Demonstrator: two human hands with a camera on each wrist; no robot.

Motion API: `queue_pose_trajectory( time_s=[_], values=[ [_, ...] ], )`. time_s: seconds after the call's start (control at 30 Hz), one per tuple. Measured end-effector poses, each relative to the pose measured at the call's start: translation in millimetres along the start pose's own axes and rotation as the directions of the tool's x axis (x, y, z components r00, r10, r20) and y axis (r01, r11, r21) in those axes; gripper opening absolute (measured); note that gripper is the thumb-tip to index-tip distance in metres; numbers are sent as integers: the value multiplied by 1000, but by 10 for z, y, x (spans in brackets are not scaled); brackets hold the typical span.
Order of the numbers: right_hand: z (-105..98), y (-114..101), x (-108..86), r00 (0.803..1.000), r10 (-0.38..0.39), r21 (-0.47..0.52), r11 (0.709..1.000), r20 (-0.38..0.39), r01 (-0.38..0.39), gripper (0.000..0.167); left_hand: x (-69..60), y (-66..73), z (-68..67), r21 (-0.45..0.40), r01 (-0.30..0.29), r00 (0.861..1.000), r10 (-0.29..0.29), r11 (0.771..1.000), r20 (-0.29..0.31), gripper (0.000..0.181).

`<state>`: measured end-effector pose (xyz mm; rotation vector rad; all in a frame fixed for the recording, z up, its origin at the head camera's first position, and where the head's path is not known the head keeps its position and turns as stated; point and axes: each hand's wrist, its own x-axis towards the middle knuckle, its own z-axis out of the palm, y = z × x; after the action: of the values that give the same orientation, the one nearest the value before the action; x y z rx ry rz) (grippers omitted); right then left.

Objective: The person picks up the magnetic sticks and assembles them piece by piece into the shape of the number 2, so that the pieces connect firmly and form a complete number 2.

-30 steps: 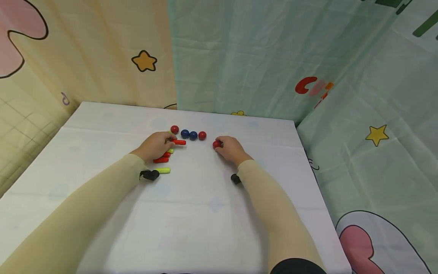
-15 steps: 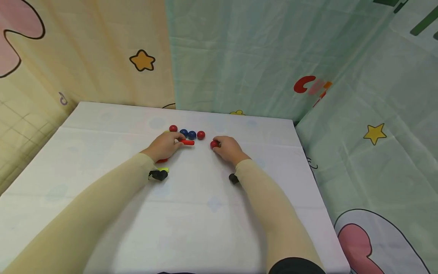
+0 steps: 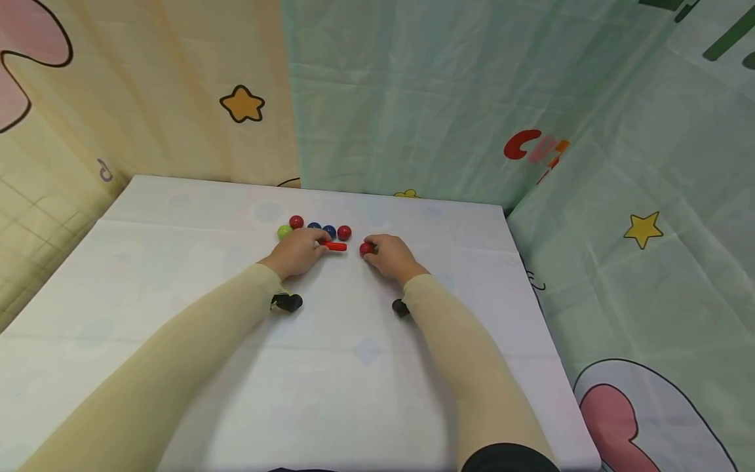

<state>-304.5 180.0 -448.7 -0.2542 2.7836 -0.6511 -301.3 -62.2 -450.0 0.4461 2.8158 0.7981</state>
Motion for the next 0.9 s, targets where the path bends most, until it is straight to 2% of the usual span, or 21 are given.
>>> queue_pose_trajectory(
  time_s=[0.17,0.33,0.63,0.9],
  values=[
    [-5,-2,-10,1000,-18,-3,1000,1,18,49,29,41,59,34,-27,999,27,999,-19,33],
    [-7,5,-8,999,-36,-3,999,-2,36,48,58,88,122,24,-34,999,34,999,-18,33],
    [15,30,11,997,-69,-14,998,-19,68,48,89,186,189,-6,1,1000,-1,1000,-11,36],
    [13,26,14,999,-51,-15,999,-10,51,49,86,196,195,1,3,1000,-3,1000,-14,36]
  ],
)
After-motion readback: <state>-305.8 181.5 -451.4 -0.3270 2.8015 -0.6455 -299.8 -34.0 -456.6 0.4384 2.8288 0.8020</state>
